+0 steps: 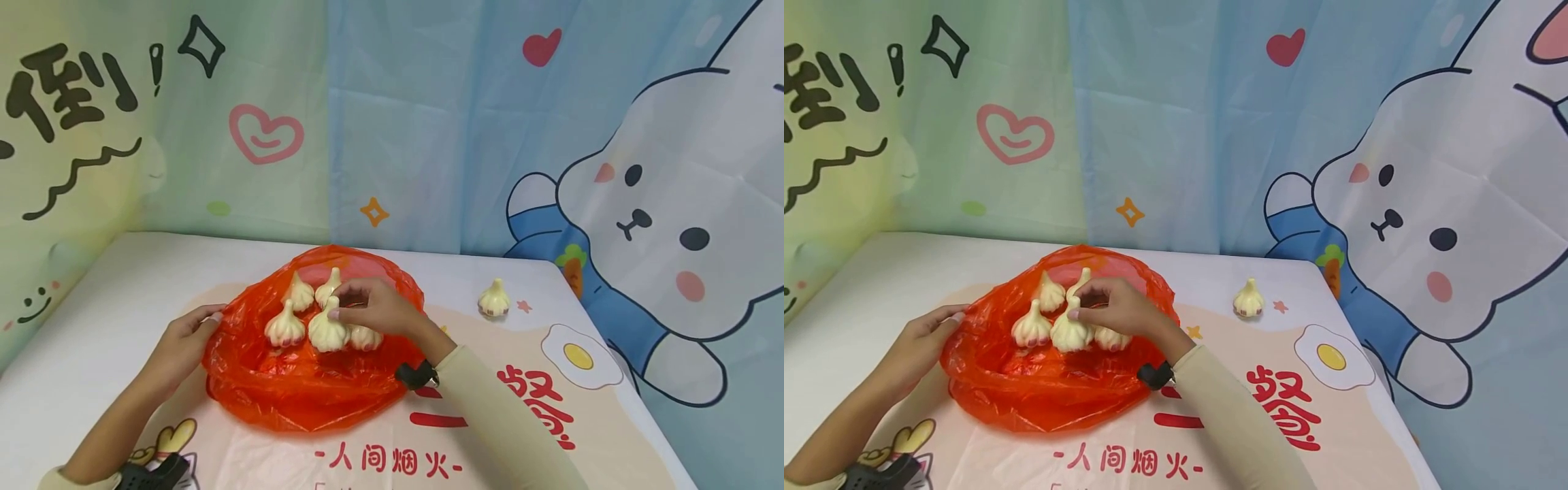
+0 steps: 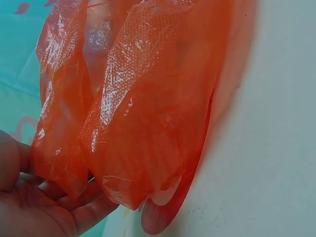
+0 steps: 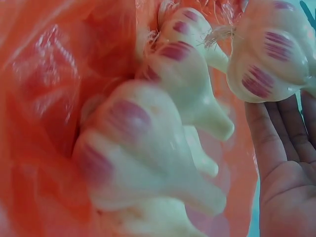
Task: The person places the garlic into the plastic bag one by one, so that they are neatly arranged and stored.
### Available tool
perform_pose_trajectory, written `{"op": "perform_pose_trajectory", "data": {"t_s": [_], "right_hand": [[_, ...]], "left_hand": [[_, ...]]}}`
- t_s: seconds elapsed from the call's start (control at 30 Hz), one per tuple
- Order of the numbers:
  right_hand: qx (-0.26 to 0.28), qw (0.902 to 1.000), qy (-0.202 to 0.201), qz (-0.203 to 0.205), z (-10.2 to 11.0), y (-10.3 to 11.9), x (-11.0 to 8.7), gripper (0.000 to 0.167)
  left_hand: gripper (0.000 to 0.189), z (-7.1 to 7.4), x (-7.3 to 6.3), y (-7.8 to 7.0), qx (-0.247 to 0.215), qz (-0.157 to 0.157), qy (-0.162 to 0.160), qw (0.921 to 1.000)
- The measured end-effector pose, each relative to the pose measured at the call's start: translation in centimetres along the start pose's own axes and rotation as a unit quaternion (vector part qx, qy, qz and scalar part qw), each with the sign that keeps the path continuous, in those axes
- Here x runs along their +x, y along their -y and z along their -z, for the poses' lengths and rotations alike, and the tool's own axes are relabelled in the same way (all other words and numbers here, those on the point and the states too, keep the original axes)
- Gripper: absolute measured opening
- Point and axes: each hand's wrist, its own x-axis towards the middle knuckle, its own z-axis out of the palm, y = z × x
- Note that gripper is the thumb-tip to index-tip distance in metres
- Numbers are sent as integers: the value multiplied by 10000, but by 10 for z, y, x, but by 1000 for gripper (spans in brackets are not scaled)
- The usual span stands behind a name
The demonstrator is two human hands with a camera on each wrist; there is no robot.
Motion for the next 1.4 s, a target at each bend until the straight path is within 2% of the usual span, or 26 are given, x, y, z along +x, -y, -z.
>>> {"op": "perform_pose_trajectory", "data": {"t_s": [0.27, 0.53, 0.77, 1.07, 1.4], "right_hand": [[77, 9997, 234, -43, -18, -5, 4, 20], [402, 9985, 351, -136, -36, -11, 7, 17], [499, 9974, 488, -184, -48, -12, 8, 21], [189, 9995, 167, -177, -50, -14, 8, 21], [84, 9996, 209, -189, -59, -15, 5, 21]], "left_hand": [[51, -1, 0, 1, -61, 12, 68, 10000], [50, -1, -1, 0, -97, -39, 39, 9999], [50, -1, -1, 0, -80, -30, 36, 10000], [49, -1, -1, 0, -97, -98, 33, 9999], [50, -2, -2, -1, -10, -40, 17, 10000]]}}
